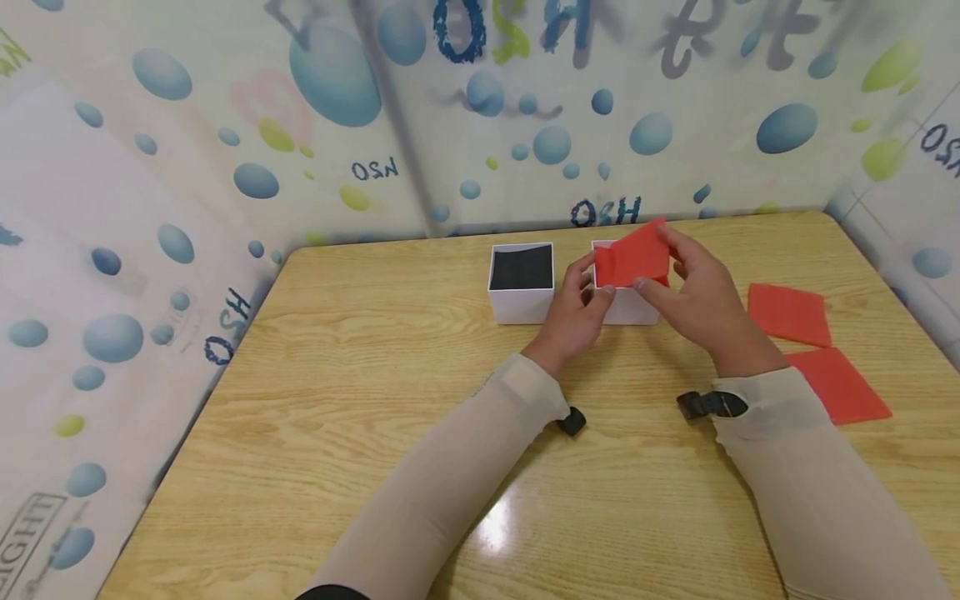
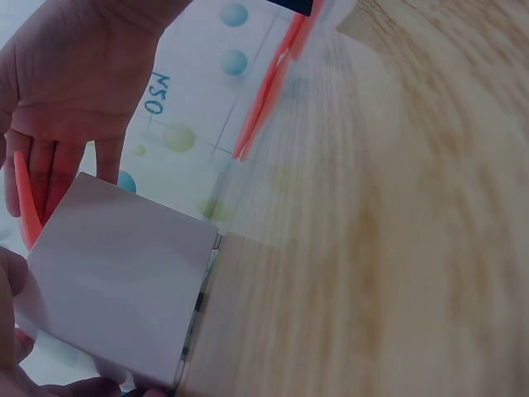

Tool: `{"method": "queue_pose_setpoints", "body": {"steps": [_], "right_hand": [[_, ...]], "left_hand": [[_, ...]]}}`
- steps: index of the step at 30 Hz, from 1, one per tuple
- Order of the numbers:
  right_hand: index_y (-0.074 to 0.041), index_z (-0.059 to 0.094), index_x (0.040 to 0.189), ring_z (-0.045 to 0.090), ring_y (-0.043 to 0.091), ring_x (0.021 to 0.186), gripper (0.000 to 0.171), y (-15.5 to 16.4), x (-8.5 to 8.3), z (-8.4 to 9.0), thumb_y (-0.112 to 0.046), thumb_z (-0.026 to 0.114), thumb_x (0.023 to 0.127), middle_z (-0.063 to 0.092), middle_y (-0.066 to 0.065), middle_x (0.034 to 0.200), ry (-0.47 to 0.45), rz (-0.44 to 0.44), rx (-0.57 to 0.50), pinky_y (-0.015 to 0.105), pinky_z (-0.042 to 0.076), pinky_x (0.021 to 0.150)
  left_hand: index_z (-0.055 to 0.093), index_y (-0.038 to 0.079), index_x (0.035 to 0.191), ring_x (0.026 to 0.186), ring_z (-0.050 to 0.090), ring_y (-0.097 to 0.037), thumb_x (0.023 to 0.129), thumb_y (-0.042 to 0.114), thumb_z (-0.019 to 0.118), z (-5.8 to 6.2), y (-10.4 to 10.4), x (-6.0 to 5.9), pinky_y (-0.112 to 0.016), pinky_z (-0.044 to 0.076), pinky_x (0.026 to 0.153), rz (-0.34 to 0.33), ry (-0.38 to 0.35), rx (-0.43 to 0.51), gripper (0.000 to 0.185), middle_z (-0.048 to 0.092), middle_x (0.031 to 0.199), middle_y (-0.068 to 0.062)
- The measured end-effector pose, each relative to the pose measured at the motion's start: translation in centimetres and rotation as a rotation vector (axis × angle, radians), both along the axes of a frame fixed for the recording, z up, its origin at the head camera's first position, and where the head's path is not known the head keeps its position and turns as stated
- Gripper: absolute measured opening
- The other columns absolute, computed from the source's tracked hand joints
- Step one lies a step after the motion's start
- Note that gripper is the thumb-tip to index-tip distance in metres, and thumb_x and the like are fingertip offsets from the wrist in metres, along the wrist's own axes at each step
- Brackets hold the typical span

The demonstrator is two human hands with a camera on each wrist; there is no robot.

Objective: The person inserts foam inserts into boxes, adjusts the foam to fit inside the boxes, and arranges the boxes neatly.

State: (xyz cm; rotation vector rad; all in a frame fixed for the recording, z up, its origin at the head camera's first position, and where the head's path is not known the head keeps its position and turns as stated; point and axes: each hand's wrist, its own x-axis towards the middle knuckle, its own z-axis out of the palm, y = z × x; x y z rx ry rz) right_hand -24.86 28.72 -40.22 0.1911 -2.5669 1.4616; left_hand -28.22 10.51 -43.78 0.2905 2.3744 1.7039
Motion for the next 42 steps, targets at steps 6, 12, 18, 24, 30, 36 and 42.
{"method": "queue_pose_setpoints", "body": {"steps": [6, 12, 18, 24, 30, 36, 42], "right_hand": [[-0.012, 0.025, 0.168, 0.034, 0.032, 0.155, 0.076, 0.1, 0.2, -0.1, -0.008, 0.064, 0.104, 0.031, 0.016, 0.171, 0.085, 0.023, -0.102, 0.038, 0.034, 0.125], [-0.016, 0.019, 0.17, 0.026, 0.034, 0.159, 0.079, 0.2, 0.2, 0.1, -0.013, 0.064, 0.105, 0.025, 0.011, 0.175, 0.02, 0.049, -0.09, 0.052, 0.026, 0.128], [-0.013, 0.011, 0.171, 0.009, 0.039, 0.163, 0.086, 0.4, -0.3, 0.1, -0.013, 0.065, 0.104, 0.013, 0.013, 0.177, -0.117, 0.107, -0.009, 0.066, 0.014, 0.126], [-0.012, 0.012, 0.17, 0.005, 0.04, 0.163, 0.082, 0.6, -0.6, 0.0, -0.015, 0.062, 0.106, 0.01, 0.013, 0.177, -0.167, 0.123, 0.041, 0.07, 0.012, 0.125], [-0.019, 0.005, 0.17, -0.003, 0.04, 0.163, 0.082, 0.7, -0.9, -0.2, -0.031, 0.058, 0.108, -0.003, 0.002, 0.178, -0.24, 0.131, 0.187, 0.075, 0.014, 0.122], [-0.007, 0.007, 0.169, -0.006, 0.048, 0.161, 0.09, 0.7, -1.2, -0.5, -0.04, 0.061, 0.106, -0.015, 0.013, 0.176, -0.215, 0.13, 0.394, 0.077, 0.016, 0.119], [0.006, 0.026, 0.163, 0.006, 0.051, 0.16, 0.086, 0.0, -0.6, 0.2, -0.033, 0.07, 0.099, 0.013, 0.029, 0.173, -0.074, 0.085, 0.556, 0.075, 0.02, 0.12]], "left_hand": [[0.031, 0.043, 0.161, 0.133, 0.057, -0.017, 0.108, 0.042, 0.055, 0.0, 0.0, 0.0, -0.041, 0.049, 0.114, -0.001, 0.01, -0.005, 0.059, 0.05, 0.157, 0.002], [0.031, 0.044, 0.161, 0.136, 0.056, -0.017, 0.108, 0.043, 0.056, 0.1, 0.0, 0.1, -0.042, 0.048, 0.115, 0.003, 0.004, -0.015, 0.059, 0.048, 0.16, 0.003], [0.029, 0.043, 0.163, 0.142, 0.053, -0.017, 0.108, 0.042, 0.054, 0.0, 0.0, 0.1, -0.04, 0.044, 0.118, -0.008, 0.014, -0.018, 0.06, 0.046, 0.162, 0.001], [0.029, 0.043, 0.162, 0.141, 0.053, -0.017, 0.108, 0.044, 0.054, 0.1, 0.0, 0.1, -0.04, 0.045, 0.118, -0.008, 0.009, -0.018, 0.059, 0.047, 0.161, 0.002], [0.029, 0.043, 0.162, 0.142, 0.052, -0.018, 0.108, 0.044, 0.053, 0.2, -0.1, 0.3, -0.041, 0.046, 0.117, -0.005, 0.006, -0.02, 0.059, 0.046, 0.162, 0.002], [0.03, 0.041, 0.163, 0.143, 0.052, -0.016, 0.108, 0.043, 0.052, 0.1, -0.2, 0.3, -0.038, 0.044, 0.118, -0.011, 0.021, -0.002, 0.06, 0.046, 0.162, 0.001], [0.03, 0.041, 0.163, 0.142, 0.052, -0.017, 0.108, 0.044, 0.053, 0.1, -0.2, 0.3, -0.038, 0.045, 0.118, -0.011, 0.017, 0.002, 0.06, 0.046, 0.162, 0.001]]}}
